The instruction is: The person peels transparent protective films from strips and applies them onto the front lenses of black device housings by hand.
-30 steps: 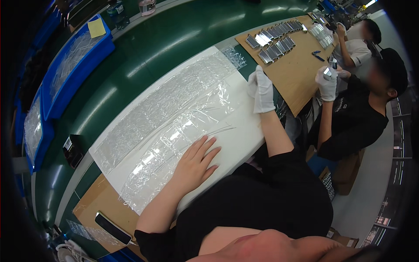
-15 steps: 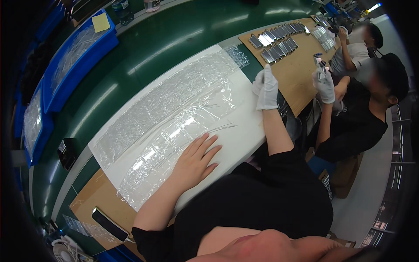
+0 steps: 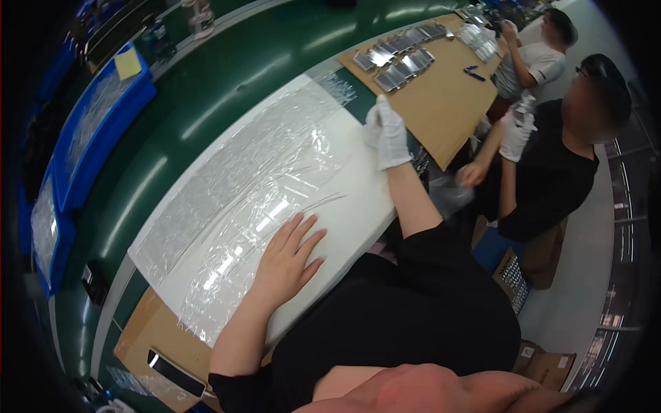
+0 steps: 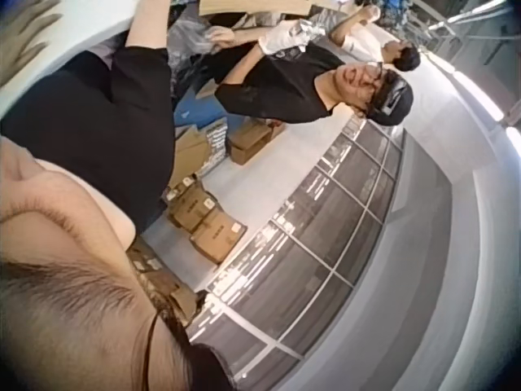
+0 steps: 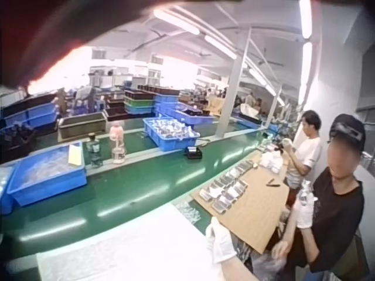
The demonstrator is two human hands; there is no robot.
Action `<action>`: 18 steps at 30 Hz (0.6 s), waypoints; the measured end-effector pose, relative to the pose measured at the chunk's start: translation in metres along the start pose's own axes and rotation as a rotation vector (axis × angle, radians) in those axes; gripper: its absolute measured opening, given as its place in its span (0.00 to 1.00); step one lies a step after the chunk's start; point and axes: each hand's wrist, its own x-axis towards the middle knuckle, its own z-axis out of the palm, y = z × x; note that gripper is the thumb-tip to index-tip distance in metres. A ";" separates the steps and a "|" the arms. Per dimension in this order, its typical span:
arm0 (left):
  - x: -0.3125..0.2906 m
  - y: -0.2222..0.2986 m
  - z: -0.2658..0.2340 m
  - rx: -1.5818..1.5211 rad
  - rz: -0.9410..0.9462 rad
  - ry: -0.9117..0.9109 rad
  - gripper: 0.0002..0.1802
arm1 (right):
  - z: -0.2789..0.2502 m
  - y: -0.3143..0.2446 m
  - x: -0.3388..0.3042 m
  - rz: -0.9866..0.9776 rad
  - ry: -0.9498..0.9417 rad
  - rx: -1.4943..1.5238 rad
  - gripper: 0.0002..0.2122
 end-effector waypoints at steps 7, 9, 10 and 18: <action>0.008 -0.001 0.001 0.002 0.013 0.006 0.28 | 0.013 -0.007 -0.013 -0.233 -0.099 -0.450 0.23; 0.006 -0.001 -0.001 0.007 0.036 -0.007 0.28 | 0.014 -0.012 -0.018 -0.107 -0.074 -0.445 0.22; 0.005 0.001 0.000 0.008 0.023 -0.011 0.28 | 0.015 -0.012 -0.019 -0.121 -0.055 -0.450 0.22; 0.008 0.005 0.001 0.015 0.001 -0.036 0.28 | 0.014 -0.011 -0.016 -0.148 -0.139 -0.459 0.20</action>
